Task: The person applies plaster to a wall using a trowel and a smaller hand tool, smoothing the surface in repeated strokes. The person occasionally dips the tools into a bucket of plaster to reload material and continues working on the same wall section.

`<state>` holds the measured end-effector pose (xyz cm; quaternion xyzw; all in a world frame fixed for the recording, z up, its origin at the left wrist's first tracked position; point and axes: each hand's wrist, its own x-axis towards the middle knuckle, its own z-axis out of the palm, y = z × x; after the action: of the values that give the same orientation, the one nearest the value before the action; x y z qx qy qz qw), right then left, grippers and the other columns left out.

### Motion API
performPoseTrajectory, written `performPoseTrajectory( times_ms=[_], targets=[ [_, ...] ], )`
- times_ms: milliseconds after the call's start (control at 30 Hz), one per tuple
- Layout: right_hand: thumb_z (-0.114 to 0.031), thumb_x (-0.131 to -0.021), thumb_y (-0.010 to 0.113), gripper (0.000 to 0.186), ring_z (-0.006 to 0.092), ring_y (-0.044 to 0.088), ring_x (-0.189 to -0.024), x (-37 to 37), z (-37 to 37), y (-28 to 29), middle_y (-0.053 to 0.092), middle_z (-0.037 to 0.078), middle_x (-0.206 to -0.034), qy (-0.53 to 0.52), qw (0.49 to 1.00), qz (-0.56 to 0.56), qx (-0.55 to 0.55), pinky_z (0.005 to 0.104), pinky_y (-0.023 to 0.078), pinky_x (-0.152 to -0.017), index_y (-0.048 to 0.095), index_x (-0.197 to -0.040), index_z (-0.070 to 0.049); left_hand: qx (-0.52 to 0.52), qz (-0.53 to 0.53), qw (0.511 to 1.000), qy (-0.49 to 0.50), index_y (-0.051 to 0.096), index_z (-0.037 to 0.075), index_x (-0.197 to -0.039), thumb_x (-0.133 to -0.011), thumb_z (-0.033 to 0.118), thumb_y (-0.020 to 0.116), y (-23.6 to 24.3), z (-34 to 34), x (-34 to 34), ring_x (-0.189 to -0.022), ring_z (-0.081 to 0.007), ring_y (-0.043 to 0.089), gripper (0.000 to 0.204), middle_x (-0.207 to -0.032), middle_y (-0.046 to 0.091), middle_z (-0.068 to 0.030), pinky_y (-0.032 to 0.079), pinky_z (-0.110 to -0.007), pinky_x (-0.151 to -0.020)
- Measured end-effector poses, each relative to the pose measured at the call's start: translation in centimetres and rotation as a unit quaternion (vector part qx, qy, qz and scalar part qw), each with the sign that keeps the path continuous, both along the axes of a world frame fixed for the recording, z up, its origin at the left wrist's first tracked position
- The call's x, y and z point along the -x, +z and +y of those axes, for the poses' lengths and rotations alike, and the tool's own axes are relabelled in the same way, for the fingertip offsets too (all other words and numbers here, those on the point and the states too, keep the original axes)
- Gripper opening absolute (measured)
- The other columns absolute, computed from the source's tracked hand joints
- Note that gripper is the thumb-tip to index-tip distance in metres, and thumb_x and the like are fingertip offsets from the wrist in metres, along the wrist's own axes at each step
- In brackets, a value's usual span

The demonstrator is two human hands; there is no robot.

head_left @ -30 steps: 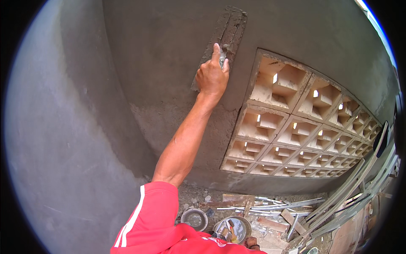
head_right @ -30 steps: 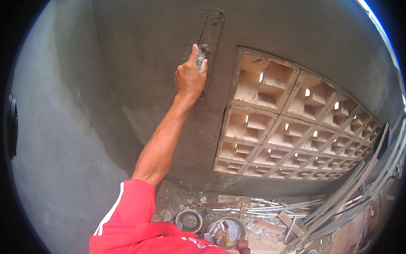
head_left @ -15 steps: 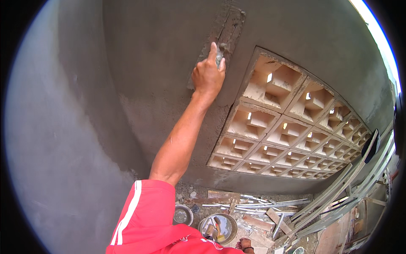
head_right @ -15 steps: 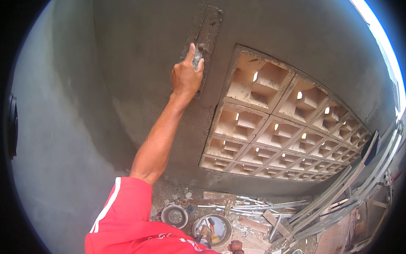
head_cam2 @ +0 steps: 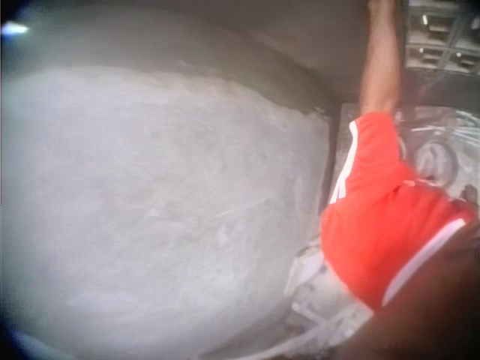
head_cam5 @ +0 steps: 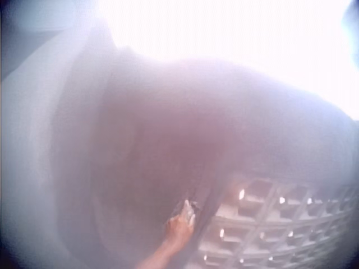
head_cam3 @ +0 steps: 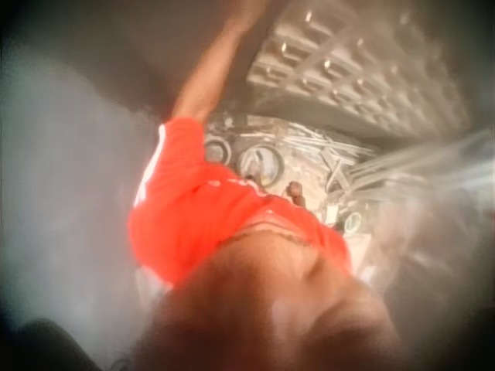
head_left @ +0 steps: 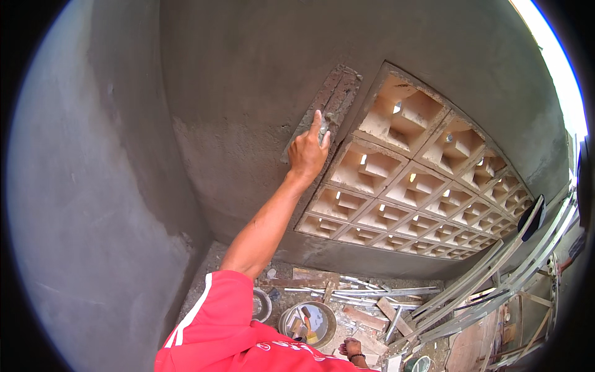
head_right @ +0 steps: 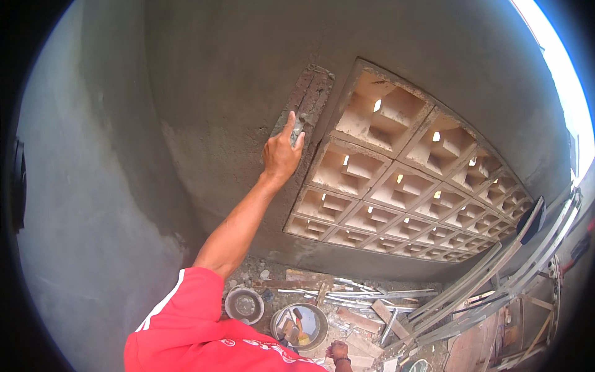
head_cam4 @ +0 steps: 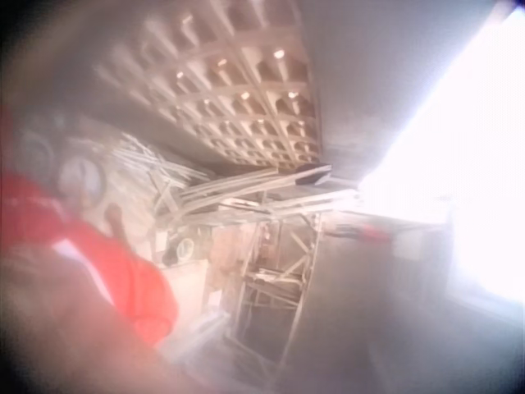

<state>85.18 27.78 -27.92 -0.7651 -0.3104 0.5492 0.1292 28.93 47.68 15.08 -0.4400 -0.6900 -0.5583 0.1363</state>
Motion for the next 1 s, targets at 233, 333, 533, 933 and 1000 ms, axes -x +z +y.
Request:
performPoseTrajectory(
  times_ms=[233,333,533,933,1000],
  targets=[
    [-0.011,-0.093,0.056,0.021,0.0233,0.065,-0.053,-0.3,-1.9,0.7,0.066,0.013,-0.074,-0.004,1.0,-0.01,0.026,0.0361,0.057,-0.045,0.057,-0.113,-0.003,-0.02,0.06,0.997,0.038,0.05,0.01,-0.142,-0.091,0.026,0.067,9.7,-0.7,2.0,-0.076,-0.0356,0.072,0.056,-0.082,0.071,-0.0204,0.058,-0.044,-0.072],
    [-0.011,-0.093,0.057,0.021,0.0242,0.066,-0.054,-0.6,-4.2,0.4,0.067,0.014,-0.076,-0.016,0.996,-0.034,0.078,0.0375,0.057,-0.045,0.058,-0.112,-0.003,0.006,0.056,0.998,0.03,0.05,0.012,-0.142,-0.091,0.026,0.067,3.8,-0.7,2.4,-0.076,-0.0353,0.072,0.056,-0.082,0.071,-0.0193,0.058,-0.045,-0.07],
    [-0.011,-0.093,0.057,0.021,0.0245,0.066,-0.055,-1.3,-5.3,-0.2,0.067,0.014,-0.076,-0.011,0.992,-0.021,0.121,0.0377,0.057,-0.045,0.058,-0.112,-0.004,-0.002,0.115,0.992,0.047,0.051,0.015,-0.142,-0.089,0.026,0.069,3.6,-1.3,4.2,-0.073,-0.0347,0.07,0.056,-0.079,0.07,-0.0173,0.056,-0.046,-0.067],
    [-0.009,-0.092,0.057,0.023,0.0236,0.066,-0.055,1.2,-2.6,1.2,0.067,0.014,-0.075,0.0,1.0,-0.02,0.023,0.0378,0.057,-0.046,0.058,-0.115,-0.005,0.018,0.157,0.987,0.039,0.051,0.015,-0.141,-0.091,0.029,0.067,5.4,-2.1,5.7,-0.068,-0.0305,0.071,0.055,-0.076,0.07,-0.014,0.057,-0.045,-0.062],
    [-0.009,-0.092,0.056,0.022,0.0242,0.066,-0.055,2.0,-3.3,1.0,0.067,0.014,-0.075,-0.003,0.998,-0.034,0.051,0.038,0.056,-0.046,0.059,-0.113,-0.005,0.013,0.158,0.986,0.042,0.052,0.015,-0.141,-0.09,0.029,0.068,8.3,-1.7,5.1,-0.068,-0.0306,0.071,0.055,-0.074,0.069,-0.0142,0.057,-0.045,-0.063]
  ],
)
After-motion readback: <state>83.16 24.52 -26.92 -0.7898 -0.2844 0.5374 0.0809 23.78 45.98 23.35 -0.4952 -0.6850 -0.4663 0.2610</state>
